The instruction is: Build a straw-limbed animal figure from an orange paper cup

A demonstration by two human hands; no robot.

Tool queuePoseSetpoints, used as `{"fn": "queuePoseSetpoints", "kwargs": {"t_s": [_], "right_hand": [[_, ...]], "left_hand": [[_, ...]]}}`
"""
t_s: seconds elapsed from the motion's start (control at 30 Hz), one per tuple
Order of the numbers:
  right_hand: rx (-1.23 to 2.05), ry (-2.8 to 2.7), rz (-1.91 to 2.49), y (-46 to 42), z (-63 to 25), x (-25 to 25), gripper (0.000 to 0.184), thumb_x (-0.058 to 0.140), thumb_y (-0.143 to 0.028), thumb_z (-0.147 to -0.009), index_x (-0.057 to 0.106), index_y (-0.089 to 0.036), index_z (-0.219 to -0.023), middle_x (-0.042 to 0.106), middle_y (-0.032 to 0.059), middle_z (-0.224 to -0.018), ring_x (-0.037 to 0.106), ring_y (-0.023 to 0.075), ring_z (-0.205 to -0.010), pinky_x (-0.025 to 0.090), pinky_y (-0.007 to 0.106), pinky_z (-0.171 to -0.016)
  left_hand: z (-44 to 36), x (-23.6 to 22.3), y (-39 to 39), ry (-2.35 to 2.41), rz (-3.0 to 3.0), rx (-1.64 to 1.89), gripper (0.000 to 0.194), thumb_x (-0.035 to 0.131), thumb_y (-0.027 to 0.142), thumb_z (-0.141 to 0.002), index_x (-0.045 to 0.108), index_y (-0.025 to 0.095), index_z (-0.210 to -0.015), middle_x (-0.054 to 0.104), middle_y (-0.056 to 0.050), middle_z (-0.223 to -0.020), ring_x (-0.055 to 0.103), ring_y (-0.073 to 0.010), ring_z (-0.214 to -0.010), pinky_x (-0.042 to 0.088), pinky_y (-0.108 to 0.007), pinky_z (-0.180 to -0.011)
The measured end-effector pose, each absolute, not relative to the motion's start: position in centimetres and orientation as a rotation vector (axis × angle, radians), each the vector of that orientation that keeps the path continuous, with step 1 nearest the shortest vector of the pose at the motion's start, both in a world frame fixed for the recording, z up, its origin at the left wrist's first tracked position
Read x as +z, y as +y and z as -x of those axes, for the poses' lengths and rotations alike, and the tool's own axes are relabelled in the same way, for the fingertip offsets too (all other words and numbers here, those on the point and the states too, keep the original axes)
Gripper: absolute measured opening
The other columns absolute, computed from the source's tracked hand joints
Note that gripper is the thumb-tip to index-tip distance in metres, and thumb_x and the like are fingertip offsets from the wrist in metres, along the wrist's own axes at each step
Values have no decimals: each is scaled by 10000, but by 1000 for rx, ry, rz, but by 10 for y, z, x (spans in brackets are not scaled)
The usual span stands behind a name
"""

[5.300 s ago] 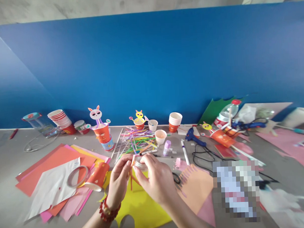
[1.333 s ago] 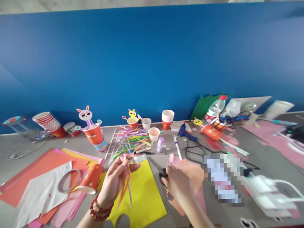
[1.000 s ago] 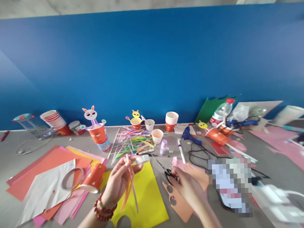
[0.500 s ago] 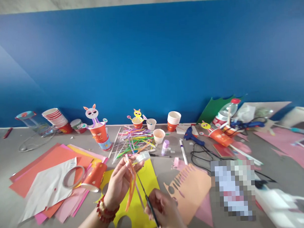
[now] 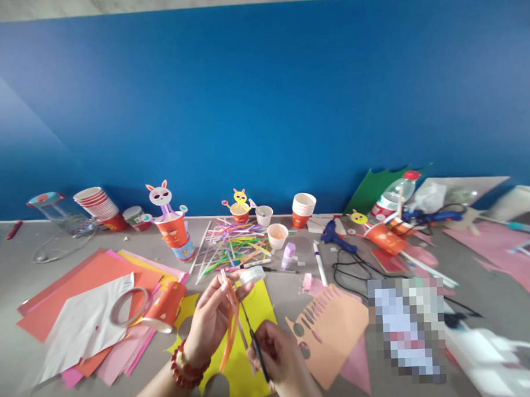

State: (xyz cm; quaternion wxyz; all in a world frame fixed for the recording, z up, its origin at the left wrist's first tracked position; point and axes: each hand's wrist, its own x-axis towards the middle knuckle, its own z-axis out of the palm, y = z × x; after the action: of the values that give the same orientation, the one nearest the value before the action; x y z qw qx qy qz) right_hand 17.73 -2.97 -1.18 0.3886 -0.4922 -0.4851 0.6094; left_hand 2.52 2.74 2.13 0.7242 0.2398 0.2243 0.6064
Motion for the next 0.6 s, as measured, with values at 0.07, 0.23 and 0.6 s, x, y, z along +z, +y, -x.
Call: {"fn": "queuePoseSetpoints", "kwargs": {"t_s": [0.07,0.23,0.6], "right_hand": [[1522,-1264,1280,-28,-177,-13,239,626,-326,-713,413,-240,-649,527,-62,-514,480,101,-450,361,199,-456],[1373,-1338,1422,-28,-178,-11,294,654,-346,-713,400,-238,-615,478,-66,-488,411,98,-445,281,207,-435],[1269,-1438,1338,-29,-181,-24,333,646,-337,-795,374,-233,-633,415,-75,-502,370,95,-471,279,211,-461]], "left_hand": [[-25,22,27,493,-539,1342,46,664,212,-903,698,186,-887,727,-27,-1141,740,-229,-964,508,-384,-1008],[-25,22,28,510,-556,1351,32,678,215,-894,690,190,-877,726,-21,-1129,741,-209,-943,505,-373,-1011],[-26,26,27,547,-545,1346,113,714,258,-863,640,180,-828,714,-49,-1134,727,-228,-949,502,-417,-994]]}}
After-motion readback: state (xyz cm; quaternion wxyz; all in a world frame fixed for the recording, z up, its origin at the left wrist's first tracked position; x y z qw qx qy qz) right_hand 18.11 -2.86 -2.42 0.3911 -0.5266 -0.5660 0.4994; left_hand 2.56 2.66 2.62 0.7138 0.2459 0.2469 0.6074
